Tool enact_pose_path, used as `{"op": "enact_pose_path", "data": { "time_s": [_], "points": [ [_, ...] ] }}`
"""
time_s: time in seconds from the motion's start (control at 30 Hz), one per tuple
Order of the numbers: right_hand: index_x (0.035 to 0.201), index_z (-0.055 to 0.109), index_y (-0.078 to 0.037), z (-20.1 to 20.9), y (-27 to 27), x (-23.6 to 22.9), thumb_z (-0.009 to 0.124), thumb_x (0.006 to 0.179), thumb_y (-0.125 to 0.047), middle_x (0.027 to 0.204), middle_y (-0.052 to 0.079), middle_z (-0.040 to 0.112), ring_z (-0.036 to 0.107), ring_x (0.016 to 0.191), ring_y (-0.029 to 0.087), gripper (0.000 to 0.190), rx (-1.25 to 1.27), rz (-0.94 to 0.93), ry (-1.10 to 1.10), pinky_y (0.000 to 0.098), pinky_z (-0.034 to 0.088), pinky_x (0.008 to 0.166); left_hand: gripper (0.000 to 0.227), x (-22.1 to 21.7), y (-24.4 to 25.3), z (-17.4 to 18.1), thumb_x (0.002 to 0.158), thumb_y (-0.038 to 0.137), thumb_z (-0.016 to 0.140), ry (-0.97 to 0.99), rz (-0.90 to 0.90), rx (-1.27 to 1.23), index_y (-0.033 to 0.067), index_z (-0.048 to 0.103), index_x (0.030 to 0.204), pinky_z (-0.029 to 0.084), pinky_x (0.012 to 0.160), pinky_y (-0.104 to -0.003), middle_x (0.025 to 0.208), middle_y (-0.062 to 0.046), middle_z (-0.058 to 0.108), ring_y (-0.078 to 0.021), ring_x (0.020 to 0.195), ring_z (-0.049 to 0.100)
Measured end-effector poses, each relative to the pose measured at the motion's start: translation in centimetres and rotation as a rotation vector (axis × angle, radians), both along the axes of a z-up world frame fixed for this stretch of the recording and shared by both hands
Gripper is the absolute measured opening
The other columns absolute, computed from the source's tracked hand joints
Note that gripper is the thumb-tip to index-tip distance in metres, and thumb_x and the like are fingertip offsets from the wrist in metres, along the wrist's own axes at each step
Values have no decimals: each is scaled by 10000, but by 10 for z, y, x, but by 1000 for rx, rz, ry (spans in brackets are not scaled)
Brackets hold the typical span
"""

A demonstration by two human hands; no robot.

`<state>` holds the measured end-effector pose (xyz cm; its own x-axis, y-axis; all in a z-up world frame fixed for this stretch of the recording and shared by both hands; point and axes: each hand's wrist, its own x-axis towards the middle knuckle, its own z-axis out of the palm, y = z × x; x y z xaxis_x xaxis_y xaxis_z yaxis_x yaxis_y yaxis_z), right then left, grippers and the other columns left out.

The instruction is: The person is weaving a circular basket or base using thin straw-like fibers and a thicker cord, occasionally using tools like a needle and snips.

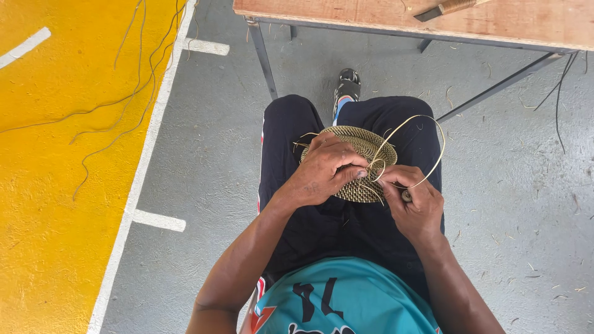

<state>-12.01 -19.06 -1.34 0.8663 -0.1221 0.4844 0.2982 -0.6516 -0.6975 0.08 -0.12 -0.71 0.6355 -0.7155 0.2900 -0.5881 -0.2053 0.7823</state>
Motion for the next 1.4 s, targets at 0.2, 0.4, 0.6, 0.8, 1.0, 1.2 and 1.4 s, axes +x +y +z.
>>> {"op": "enact_pose_path", "data": {
  "time_s": [0.2,0.4,0.6,0.8,1.0,1.2,1.4],
  "points": [
    [1093,629,-69,-2,2,-1,758,942,6,1099,96,716,739,967,150,212,-3,-20,-6,243,621,753,181,0,0,1,963,316,679,-14,1,-27,185,793,1011,347,1135,-465,833,36,702,-144,921,631],
    [1065,649,-67,1,3,3,784,917,16,1098,92,710,742,954,174,217,-141,-31,-54,257,626,733,175,0,0,0,967,308,672,-21,4,8,188,793,1008,345,1120,-467,842,34,705,-148,935,634],
    [1075,685,-77,1,6,6,828,861,-1,1127,103,682,726,830,149,269,-204,-62,-19,249,613,624,150,0,0,0,956,294,694,-7,1,21,188,791,998,343,1138,-470,829,37,694,-146,897,627],
    [1070,695,-95,19,12,3,809,863,-6,1116,70,699,733,846,151,253,-223,-69,46,261,616,644,148,-3,1,1,921,292,718,-28,-6,25,190,776,1010,351,1121,-450,822,44,668,-144,907,625],
    [1064,721,-81,24,10,5,806,860,-20,1091,63,717,740,854,151,229,-86,-66,160,273,606,655,141,-3,4,6,945,281,708,-6,-23,14,183,768,1028,328,1167,-470,842,36,661,-136,928,648],
    [1025,741,-86,16,3,3,788,856,-34,1084,59,716,739,896,140,183,-78,-11,186,264,624,693,151,-6,6,0,952,293,687,-25,-31,29,188,760,1033,287,1208,-480,897,42,679,-145,1011,653],
    [1085,732,-57,34,-29,35,773,868,-92,913,52,700,673,734,146,224,45,214,280,316,543,584,153,-13,15,0,950,293,692,-53,-54,53,193,767,1040,281,1221,-494,893,37,676,-143,1011,658]
  ]
}}
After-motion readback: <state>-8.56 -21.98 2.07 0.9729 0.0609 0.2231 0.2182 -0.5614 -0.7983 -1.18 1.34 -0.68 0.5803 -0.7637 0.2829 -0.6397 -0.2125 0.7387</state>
